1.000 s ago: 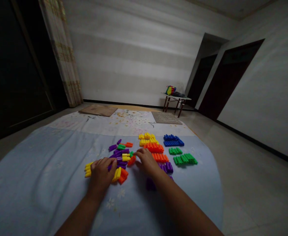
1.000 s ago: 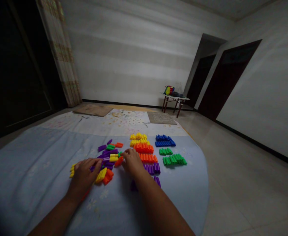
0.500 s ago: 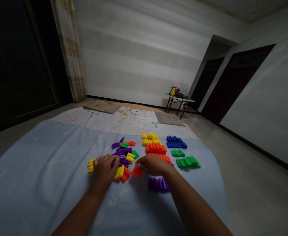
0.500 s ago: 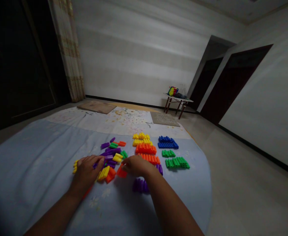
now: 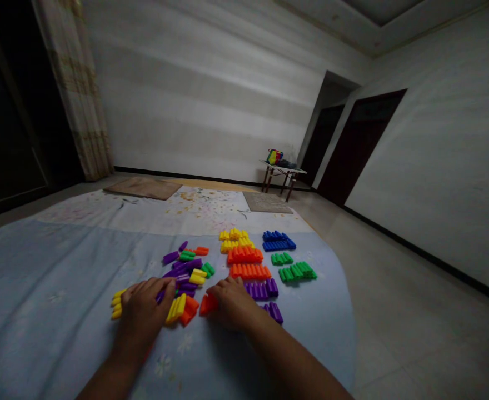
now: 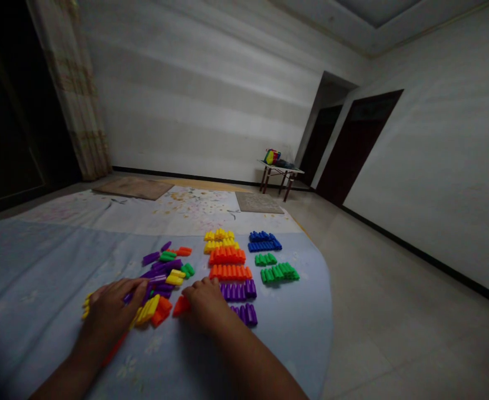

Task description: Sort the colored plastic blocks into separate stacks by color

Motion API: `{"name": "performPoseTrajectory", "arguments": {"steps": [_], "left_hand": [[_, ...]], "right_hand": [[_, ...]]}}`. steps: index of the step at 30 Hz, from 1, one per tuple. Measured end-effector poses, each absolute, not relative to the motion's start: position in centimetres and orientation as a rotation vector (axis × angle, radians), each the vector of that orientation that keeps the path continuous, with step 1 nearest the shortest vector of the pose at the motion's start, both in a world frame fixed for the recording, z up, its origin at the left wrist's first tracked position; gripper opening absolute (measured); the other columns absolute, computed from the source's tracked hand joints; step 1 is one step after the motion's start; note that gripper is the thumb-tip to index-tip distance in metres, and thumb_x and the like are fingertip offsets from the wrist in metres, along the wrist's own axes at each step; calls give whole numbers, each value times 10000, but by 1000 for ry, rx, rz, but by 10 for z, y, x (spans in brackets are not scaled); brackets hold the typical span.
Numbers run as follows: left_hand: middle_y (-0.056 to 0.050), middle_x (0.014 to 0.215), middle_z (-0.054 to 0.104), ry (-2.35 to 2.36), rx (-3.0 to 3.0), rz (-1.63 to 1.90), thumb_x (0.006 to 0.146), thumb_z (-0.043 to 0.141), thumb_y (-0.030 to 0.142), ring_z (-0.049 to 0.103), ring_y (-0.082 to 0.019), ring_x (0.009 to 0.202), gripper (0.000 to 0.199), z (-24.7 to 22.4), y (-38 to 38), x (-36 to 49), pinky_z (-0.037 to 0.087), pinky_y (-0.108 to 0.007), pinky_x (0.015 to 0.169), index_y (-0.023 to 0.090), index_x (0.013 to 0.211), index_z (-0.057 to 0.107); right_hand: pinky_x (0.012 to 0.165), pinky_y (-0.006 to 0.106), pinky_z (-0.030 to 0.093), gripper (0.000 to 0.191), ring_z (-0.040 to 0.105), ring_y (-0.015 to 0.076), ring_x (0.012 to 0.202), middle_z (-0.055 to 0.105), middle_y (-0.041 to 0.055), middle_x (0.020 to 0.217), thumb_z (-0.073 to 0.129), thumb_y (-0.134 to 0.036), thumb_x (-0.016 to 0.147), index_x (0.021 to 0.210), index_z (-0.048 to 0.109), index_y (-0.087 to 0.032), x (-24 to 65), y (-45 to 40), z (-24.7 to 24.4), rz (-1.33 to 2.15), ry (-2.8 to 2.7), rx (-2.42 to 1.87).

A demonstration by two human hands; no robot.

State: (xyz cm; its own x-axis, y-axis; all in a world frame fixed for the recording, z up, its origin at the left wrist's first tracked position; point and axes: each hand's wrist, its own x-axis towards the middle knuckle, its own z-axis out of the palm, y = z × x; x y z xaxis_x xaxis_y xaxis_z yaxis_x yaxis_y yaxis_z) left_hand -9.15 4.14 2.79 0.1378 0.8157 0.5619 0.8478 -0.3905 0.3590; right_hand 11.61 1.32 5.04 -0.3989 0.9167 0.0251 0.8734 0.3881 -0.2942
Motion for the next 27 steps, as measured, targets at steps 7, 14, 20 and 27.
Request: {"name": "performPoseTrajectory", "arguments": {"steps": [7, 14, 20, 27], "left_hand": [[-30, 838, 688, -1741, -2327, -1090, 812, 414, 389, 610, -199, 832, 282, 28, 45, -94, 358, -351, 810, 212, 795, 632], [-33, 806, 685, -1772, -2330, -1137, 809, 412, 390, 612, -204, 803, 285, 29, 45, -92, 370, -355, 805, 207, 778, 628], [-51, 822, 689, -1756, -2331, -1123, 806, 401, 395, 612, -221, 822, 312, 28, 44, -94, 365, -377, 817, 196, 791, 640], [-48, 805, 686, -1751, -2321, -1090, 798, 412, 395, 617, -228, 803, 301, 22, 50, -100, 364, -404, 812, 203, 801, 644]], "right_hand": [[912, 376, 347, 523, 473, 247, 1064, 570, 87, 1114, 685, -343, 725, 1209, 527, -228, 142, 11, 63, 318, -2277, -1538], [913, 343, 383, 452, 495, 224, 1025, 565, 97, 1057, 678, -237, 714, 1146, 567, -162, 221, 30, 76, 164, -1973, -1684], [931, 341, 386, 474, 528, 207, 1022, 566, 105, 1127, 634, -153, 708, 1175, 553, -143, 265, 57, 76, 166, -2006, -1768], [906, 346, 421, 525, 559, 206, 994, 582, 102, 1142, 629, -139, 689, 1205, 528, -138, 273, 83, 70, 194, -2014, -1838]]}}
